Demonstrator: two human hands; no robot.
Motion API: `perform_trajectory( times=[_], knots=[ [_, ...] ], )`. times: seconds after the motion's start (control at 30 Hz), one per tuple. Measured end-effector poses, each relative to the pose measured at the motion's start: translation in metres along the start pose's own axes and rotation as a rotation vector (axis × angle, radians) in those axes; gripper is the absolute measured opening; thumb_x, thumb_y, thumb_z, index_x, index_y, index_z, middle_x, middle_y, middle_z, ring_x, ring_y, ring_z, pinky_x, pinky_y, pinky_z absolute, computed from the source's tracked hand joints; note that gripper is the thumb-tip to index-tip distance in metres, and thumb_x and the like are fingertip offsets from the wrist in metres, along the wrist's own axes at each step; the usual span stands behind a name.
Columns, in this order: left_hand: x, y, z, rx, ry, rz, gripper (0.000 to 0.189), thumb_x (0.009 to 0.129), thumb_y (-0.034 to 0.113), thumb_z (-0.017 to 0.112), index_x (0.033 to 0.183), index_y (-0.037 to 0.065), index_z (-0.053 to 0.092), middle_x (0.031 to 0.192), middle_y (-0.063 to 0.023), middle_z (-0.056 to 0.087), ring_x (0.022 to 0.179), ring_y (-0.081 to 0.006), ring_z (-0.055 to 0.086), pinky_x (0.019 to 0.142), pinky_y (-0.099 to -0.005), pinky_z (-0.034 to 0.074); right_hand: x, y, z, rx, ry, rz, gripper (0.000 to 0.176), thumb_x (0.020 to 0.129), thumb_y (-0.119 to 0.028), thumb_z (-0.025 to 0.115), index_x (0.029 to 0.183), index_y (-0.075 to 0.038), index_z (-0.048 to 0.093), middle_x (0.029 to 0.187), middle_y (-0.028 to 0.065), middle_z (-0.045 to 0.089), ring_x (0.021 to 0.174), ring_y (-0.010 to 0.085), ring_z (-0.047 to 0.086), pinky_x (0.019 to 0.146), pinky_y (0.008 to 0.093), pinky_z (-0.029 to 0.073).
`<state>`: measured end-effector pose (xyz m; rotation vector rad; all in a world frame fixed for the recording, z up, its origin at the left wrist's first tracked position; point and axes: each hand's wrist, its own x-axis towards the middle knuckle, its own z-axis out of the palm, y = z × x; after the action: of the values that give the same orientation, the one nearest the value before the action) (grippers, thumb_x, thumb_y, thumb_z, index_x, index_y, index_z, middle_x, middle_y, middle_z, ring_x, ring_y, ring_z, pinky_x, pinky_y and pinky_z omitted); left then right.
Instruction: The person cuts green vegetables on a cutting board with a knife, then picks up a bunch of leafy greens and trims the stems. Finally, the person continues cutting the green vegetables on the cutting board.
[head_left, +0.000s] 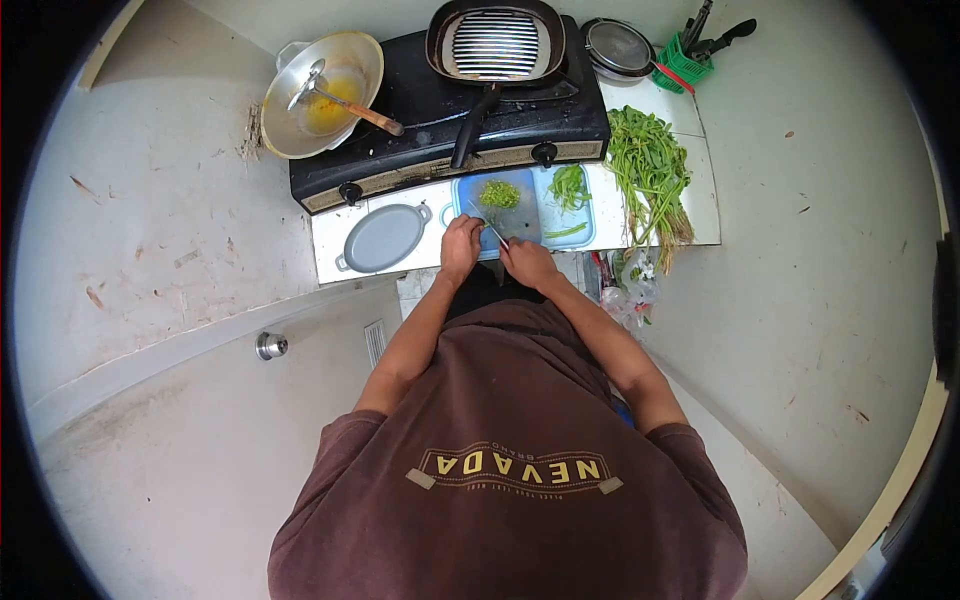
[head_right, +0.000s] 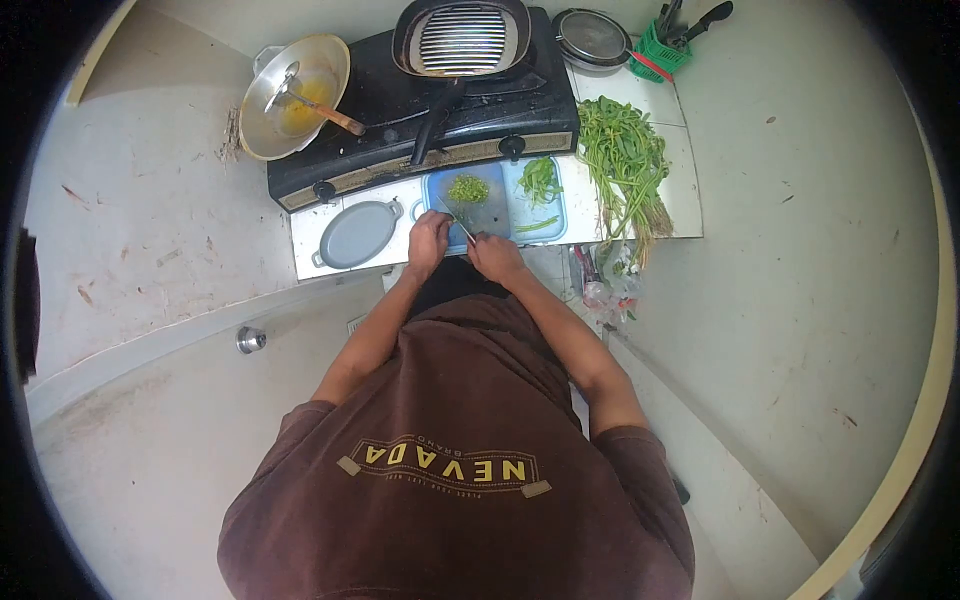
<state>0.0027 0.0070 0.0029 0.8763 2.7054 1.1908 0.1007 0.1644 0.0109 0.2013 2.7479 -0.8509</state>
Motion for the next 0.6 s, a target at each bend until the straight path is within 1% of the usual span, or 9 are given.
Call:
perform_trajectory(
  times=[0.13,0.23,0.33,0.43,0.53,0.6],
  knots=[
    [0.0,-0.001,0.001,0.004,0.008,0.007,0.009,0.085,-0.001,0.064,0.089,0.001,0.071,0.085,-0.0154,0.063,0.085,-0.036,0.063,0.078,-0.0443,0.051,0.001,-0.004,-0.002,-0.011,-0.015,0.02,0.041,0.102,-0.032,0.048,0.095,0.003,0.065,0.084,0.0278,0.07,0.082,0.0439,0.071,0.076,0.0543,0.057],
    [0.0,-0.002,0.002,0.011,0.0,0.0,0.009,0.085,-0.001,0.064,0.089,0.001,0.071,0.086,-0.0154,0.063,0.085,-0.0362,0.063,0.078,-0.0444,0.051,0.005,-0.002,0.003,0.008,0.02,-0.019,0.041,0.102,-0.032,0.048,0.094,0.004,0.066,0.083,0.0281,0.07,0.081,0.0446,0.071,0.077,0.0542,0.056],
    [0.0,-0.003,0.002,0.027,0.009,0.03,0.009,0.085,-0.001,0.064,0.09,0.001,0.071,0.085,-0.0154,0.063,0.085,-0.0363,0.063,0.078,-0.0442,0.051,0.018,-0.003,0.01,0.004,0.038,-0.029,0.04,0.1,-0.032,0.052,0.094,0.005,0.066,0.08,0.0279,0.069,0.078,0.0446,0.07,0.074,0.0531,0.056],
    [-0.001,-0.001,0.003,0.04,0.007,0.005,0.009,0.085,0.0,0.064,0.091,0.001,0.071,0.086,-0.0155,0.063,0.086,-0.036,0.063,0.078,-0.0444,0.052,0.013,-0.003,0.008,-0.013,0.019,-0.021,0.042,0.102,-0.031,0.048,0.092,0.004,0.068,0.088,0.0273,0.071,0.082,0.0447,0.07,0.078,0.0536,0.056],
    [-0.004,0.002,0.005,0.081,0.008,-0.002,0.012,0.085,-0.002,0.063,0.094,0.001,0.07,0.088,-0.0151,0.062,0.089,-0.0356,0.062,0.079,-0.0448,0.052,0.0,-0.001,0.004,0.005,0.008,-0.003,0.044,0.103,-0.033,0.047,0.091,0.004,0.068,0.089,0.0262,0.071,0.082,0.0444,0.07,0.078,0.0533,0.057],
    [-0.005,0.001,0.008,0.108,-0.024,0.016,0.018,0.082,-0.004,0.062,0.097,0.001,0.07,0.091,-0.0149,0.062,0.091,-0.0352,0.061,0.08,-0.0445,0.052,-0.004,0.002,0.003,0.009,0.02,0.001,0.044,0.102,-0.035,0.049,0.091,0.004,0.067,0.083,0.0271,0.07,0.079,0.0451,0.07,0.076,0.053,0.056]
  ],
)
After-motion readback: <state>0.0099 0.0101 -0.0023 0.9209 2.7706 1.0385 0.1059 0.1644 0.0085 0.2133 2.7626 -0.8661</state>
